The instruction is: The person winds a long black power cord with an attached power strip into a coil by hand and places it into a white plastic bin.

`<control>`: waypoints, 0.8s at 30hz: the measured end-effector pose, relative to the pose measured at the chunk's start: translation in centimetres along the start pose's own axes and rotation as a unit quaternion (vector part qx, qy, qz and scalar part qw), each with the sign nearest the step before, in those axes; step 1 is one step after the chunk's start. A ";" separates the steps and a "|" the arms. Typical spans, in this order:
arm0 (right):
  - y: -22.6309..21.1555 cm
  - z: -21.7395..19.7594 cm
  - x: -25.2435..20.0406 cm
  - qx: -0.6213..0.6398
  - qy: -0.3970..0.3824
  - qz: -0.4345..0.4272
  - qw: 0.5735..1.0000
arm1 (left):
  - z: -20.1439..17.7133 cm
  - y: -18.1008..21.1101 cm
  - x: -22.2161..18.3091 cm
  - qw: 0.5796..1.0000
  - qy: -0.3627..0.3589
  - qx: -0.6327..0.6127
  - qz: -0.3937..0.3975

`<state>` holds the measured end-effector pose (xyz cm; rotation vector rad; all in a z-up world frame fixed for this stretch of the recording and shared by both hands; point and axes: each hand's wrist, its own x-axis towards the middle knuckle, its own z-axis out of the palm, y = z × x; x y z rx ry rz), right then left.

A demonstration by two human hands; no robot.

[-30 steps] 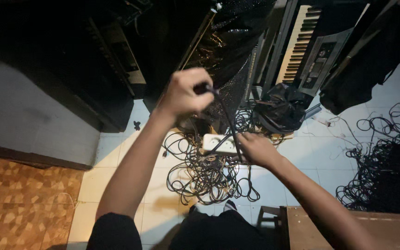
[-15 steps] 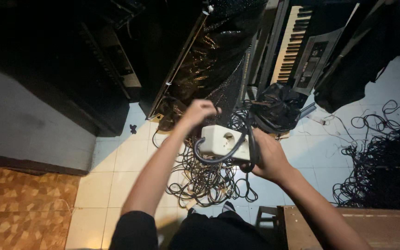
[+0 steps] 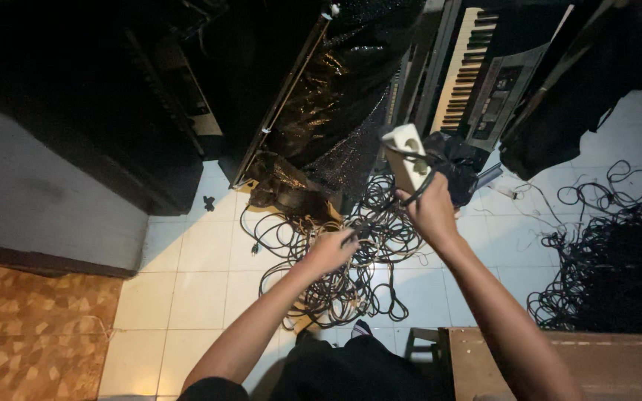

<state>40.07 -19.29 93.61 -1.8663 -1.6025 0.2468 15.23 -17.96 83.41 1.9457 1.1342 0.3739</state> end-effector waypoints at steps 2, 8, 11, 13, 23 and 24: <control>1.5 2.3 -0.3 -0.078 -0.022 0.034 0.996 | 0.2 1.0 -1.8 0.998 -0.008 0.044 0.044; 4.7 6.6 -1.6 -0.205 -0.022 0.003 0.979 | 0.5 2.6 -3.8 0.986 -0.040 0.118 0.115; 5.0 7.3 -1.4 -0.229 -0.038 0.004 0.973 | -1.0 2.7 -3.6 0.982 -0.062 0.138 0.117; 5.1 7.0 -1.2 -0.238 -0.023 -0.019 0.971 | -1.8 3.0 -4.0 0.980 -0.069 0.152 0.110; 5.6 5.5 0.7 -0.274 -0.021 -0.159 0.948 | -6.9 6.1 -3.7 0.978 -0.018 0.145 0.147; 5.7 5.6 0.8 -0.276 -0.039 -0.188 0.942 | -7.7 6.3 -3.1 0.973 0.010 0.145 0.178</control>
